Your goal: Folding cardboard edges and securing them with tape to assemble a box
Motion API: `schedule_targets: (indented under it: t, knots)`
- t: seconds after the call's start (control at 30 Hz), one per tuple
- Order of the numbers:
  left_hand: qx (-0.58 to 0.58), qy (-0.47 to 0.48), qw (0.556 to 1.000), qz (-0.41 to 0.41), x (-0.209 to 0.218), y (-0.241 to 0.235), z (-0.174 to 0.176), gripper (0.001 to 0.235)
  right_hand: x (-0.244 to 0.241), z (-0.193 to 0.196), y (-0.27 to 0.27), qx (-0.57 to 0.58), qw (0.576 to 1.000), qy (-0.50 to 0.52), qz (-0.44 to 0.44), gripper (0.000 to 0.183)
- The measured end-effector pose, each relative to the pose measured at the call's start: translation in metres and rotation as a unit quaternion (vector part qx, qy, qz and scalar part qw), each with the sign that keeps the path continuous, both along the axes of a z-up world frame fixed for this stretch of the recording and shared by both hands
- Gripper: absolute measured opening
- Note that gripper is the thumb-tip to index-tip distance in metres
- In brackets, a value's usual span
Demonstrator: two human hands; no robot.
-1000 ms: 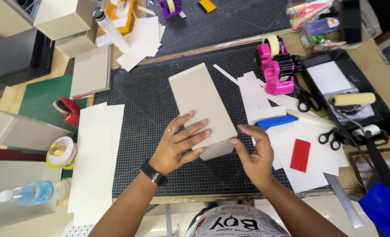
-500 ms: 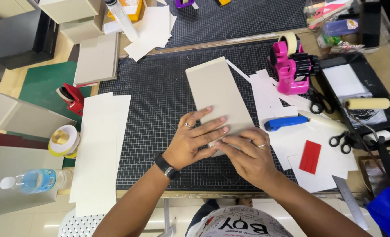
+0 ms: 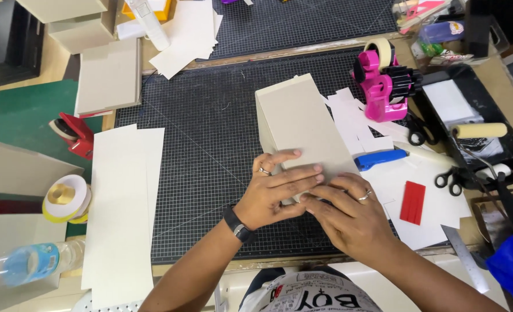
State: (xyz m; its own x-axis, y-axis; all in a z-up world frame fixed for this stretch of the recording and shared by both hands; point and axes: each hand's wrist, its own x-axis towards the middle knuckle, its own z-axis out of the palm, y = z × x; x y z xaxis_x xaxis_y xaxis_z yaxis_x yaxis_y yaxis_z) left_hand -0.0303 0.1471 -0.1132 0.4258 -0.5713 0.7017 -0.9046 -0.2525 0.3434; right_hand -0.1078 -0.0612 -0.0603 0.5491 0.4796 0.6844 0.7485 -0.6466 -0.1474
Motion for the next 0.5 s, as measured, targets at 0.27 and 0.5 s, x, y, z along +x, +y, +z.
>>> schedule_targets:
  t: [0.27,0.5]
  knots:
    - [-0.04,0.08,0.996,-0.031,0.002,-0.001,-0.022,0.04,-0.01,0.018,0.012,-0.133,0.989,0.066,-0.029,0.024]
    - [-0.075,0.043,0.992,-0.096,0.007,0.007,-0.002,0.017,-0.014,0.023,0.019,-0.148,0.985,0.07,-0.058,0.023]
